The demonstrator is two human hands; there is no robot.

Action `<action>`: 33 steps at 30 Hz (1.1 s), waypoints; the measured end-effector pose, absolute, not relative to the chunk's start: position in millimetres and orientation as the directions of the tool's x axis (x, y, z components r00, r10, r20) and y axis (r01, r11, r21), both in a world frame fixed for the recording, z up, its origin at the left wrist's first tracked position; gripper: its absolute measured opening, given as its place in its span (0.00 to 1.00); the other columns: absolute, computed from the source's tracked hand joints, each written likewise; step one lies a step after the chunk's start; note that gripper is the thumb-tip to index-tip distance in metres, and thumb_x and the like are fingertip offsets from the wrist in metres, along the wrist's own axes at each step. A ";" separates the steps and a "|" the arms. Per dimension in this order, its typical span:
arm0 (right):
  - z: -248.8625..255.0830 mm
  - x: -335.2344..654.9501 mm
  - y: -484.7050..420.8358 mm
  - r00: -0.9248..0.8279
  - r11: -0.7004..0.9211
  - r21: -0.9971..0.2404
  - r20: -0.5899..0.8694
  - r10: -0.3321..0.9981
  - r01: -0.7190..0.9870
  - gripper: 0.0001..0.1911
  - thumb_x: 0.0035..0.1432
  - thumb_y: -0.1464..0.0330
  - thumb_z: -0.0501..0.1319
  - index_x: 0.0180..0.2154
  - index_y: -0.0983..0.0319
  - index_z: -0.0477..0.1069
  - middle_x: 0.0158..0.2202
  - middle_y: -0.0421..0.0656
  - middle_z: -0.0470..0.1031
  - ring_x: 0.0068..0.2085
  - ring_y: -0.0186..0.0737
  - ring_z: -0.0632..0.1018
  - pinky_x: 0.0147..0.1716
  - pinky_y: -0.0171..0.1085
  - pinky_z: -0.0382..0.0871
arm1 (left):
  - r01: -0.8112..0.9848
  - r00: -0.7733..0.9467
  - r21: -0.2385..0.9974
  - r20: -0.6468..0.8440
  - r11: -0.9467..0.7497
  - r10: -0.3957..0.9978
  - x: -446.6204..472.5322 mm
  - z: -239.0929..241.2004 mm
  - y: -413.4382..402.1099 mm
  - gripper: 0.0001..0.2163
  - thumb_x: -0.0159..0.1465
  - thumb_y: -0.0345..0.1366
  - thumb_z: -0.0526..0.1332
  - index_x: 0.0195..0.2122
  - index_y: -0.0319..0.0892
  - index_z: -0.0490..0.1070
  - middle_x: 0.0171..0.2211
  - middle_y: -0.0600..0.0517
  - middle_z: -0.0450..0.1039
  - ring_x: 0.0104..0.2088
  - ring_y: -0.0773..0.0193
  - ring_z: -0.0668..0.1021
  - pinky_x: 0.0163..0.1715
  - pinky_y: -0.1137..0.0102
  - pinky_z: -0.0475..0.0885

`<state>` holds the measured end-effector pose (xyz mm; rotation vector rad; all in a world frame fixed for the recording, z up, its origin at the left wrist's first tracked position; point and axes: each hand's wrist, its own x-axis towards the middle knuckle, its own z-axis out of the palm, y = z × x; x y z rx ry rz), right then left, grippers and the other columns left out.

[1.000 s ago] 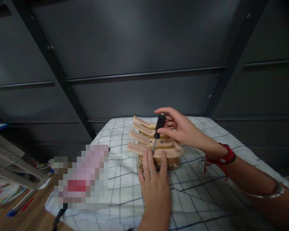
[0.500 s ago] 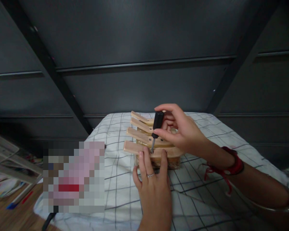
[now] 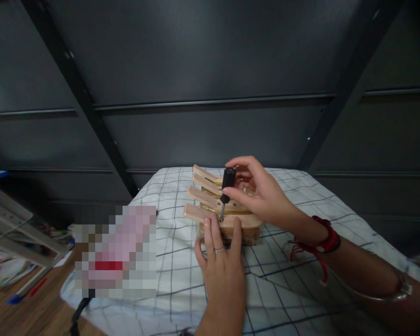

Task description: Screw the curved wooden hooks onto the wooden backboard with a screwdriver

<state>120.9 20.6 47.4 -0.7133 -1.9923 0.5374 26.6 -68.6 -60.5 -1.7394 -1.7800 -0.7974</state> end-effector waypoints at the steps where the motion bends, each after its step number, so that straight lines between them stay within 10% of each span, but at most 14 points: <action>1: 46.9 120.5 21.0 -0.401 0.740 -0.618 0.627 0.668 0.266 0.17 0.54 0.66 0.61 0.46 0.57 0.60 0.34 0.39 0.71 0.35 0.39 0.76 0.32 0.38 0.70 | 0.999 -0.039 0.052 0.721 0.002 0.692 26.7 -61.1 -68.3 0.23 0.60 0.27 0.57 0.55 0.54 0.65 0.58 0.37 0.64 0.57 0.48 0.68 0.45 0.52 0.70; 33: 64.7 128.9 18.2 -0.540 0.720 -0.587 0.495 0.681 0.370 0.08 0.54 0.72 0.52 0.38 0.59 0.64 0.32 0.41 0.75 0.33 0.41 0.76 0.34 0.42 0.68 | 0.996 -0.032 0.074 0.765 -0.039 0.643 27.6 -62.7 -66.6 0.21 0.60 0.30 0.56 0.55 0.51 0.65 0.57 0.34 0.61 0.57 0.46 0.65 0.43 0.50 0.67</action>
